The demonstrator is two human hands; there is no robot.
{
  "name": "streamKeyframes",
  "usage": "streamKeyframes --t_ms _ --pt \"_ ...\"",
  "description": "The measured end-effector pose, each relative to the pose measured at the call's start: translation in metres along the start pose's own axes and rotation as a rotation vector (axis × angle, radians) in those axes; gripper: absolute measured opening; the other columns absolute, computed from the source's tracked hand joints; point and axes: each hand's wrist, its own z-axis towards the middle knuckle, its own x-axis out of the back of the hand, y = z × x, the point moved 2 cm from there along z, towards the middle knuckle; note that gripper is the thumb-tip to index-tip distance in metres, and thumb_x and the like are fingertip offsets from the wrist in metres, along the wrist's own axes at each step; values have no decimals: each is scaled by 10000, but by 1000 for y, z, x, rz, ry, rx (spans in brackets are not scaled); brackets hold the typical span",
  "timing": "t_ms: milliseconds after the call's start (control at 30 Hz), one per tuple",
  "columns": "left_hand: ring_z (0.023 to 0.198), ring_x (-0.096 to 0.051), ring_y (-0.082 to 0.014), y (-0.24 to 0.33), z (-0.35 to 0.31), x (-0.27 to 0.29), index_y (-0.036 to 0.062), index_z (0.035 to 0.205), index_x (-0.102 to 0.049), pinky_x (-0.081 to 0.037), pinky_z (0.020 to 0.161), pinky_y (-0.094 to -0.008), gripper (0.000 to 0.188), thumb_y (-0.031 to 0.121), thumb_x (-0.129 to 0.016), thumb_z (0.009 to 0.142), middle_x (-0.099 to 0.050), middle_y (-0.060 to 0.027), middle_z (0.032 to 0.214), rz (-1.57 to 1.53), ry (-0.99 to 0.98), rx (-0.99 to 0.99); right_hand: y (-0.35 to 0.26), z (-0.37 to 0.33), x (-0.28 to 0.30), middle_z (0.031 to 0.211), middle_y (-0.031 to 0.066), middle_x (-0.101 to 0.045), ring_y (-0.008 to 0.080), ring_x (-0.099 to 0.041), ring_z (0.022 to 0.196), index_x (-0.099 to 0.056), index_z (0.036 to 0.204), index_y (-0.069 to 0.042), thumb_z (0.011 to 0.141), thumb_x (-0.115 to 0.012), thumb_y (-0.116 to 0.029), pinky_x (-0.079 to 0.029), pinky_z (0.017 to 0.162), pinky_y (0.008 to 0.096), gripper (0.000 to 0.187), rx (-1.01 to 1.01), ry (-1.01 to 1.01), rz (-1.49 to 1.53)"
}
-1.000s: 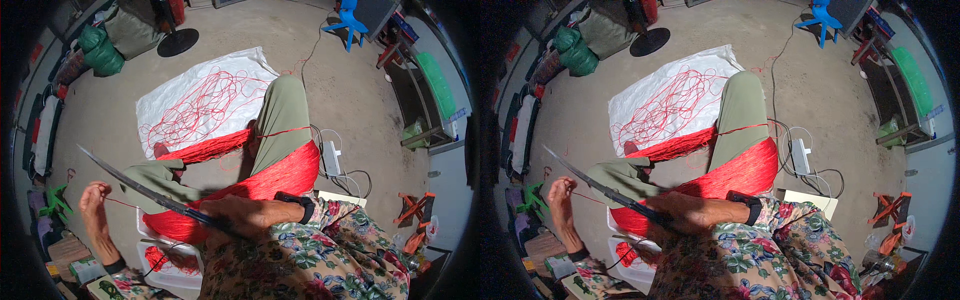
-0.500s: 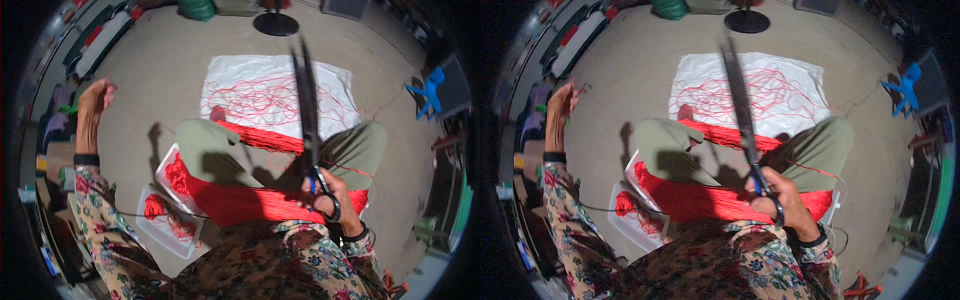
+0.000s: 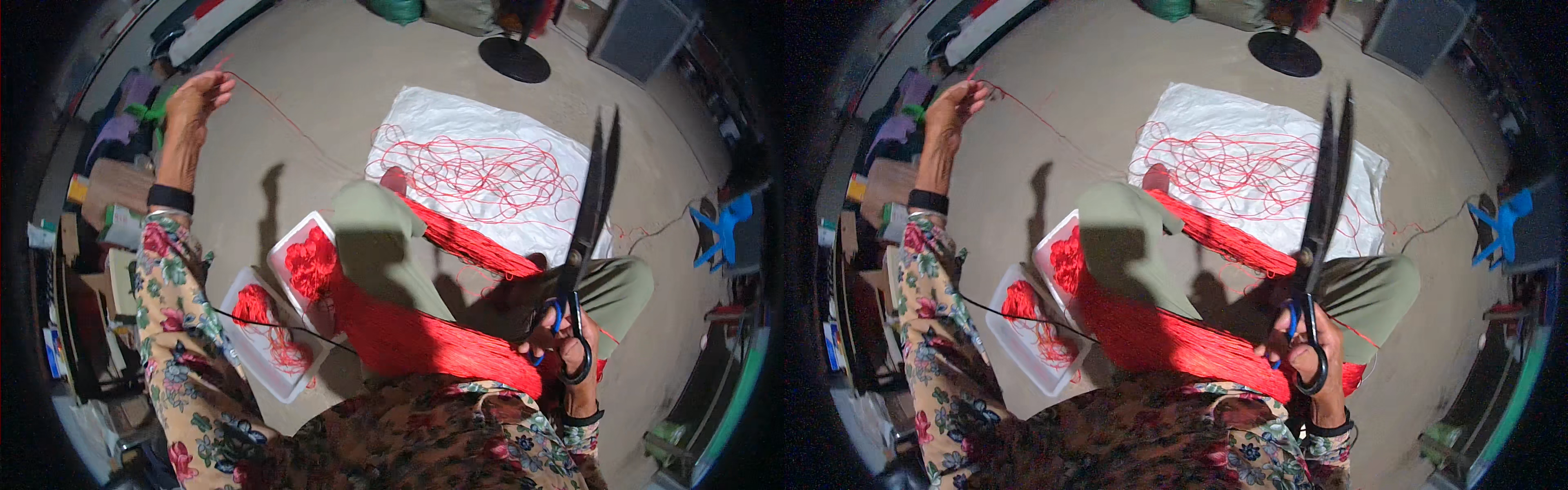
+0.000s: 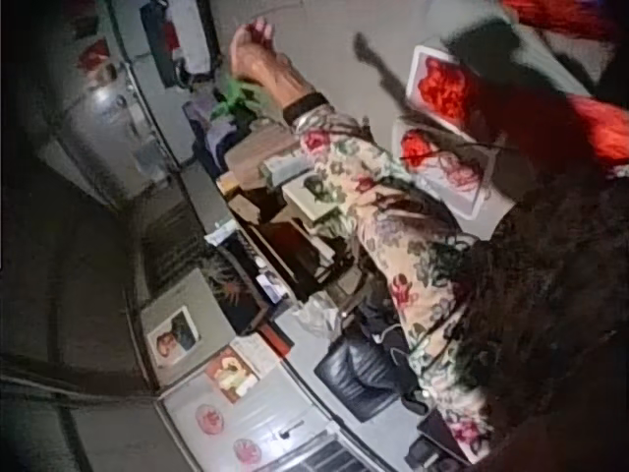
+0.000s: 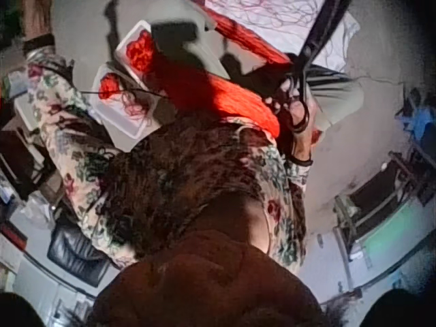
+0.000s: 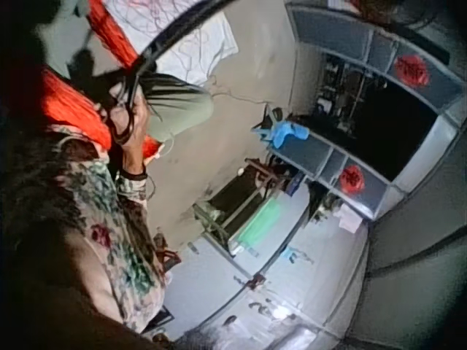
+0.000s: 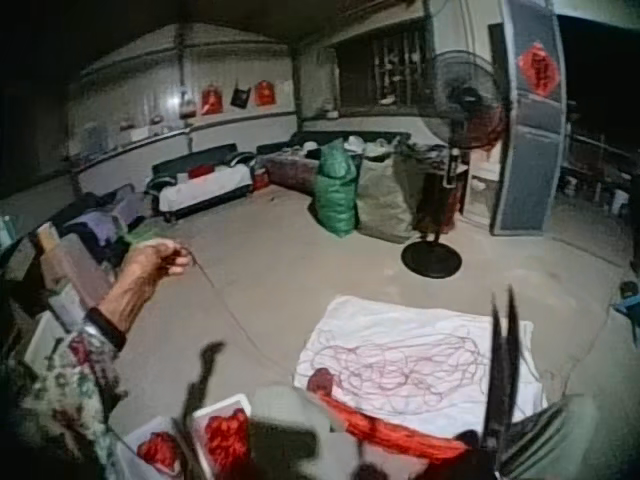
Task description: The person ties a bundle of red thread by hand, places it into a plastic bin, and then wraps a long length of thread around their legs before cutting it with shears.
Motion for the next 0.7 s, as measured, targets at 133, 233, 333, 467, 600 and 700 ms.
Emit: streamKeyframes --t_ms 133,233,333,467,600,700 --pt "814 -656 -247 -76 -21 55 -44 957 -590 -563 664 -332 159 71 -515 877 -644 -151 926 -47 177 179 10 4 9 674 57 -545 164 -566 562 -521 952 1 657 -757 -557 -537 591 354 674 9 -44 23" --pt "785 -656 -259 -143 -83 78 -25 959 -585 -570 653 -352 147 62 -500 877 -640 -144 914 -217 351 379 14 6 12 702 65 -559 175 -575 569 -521 973 -8 665 -741 -563 -547 600 370 672 12 -41 8" --pt "757 -655 -276 -201 -166 94 -27 976 -571 -577 629 -366 162 77 -482 889 -631 -150 929 -381 403 563 10 9 6 693 67 -552 163 -565 587 -515 997 -12 699 -723 -547 -554 615 375 646 36 -29 25" --pt "725 -663 -291 -255 -259 124 -31 971 -543 -572 588 -346 173 115 -505 886 -638 -174 901 -346 517 700 10 11 -3 569 -5 -420 134 -493 492 -502 959 -28 687 -658 -653 -528 532 337 699 62 18 -86" --pt "746 -668 -300 -283 -305 135 -29 960 -547 -566 632 -363 191 142 -506 884 -642 -154 889 -458 605 724 5 10 -13 565 -10 -403 128 -476 483 -489 952 -31 703 -612 -686 -517 522 327 711 77 -9 -142" --pt "719 -663 -293 -308 -317 119 -12 944 -547 -561 628 -366 180 154 -505 889 -639 -137 852 -464 651 758 4 8 -14 567 -7 -404 130 -477 479 -486 946 -31 709 -605 -686 -516 517 327 707 87 -29 -158"
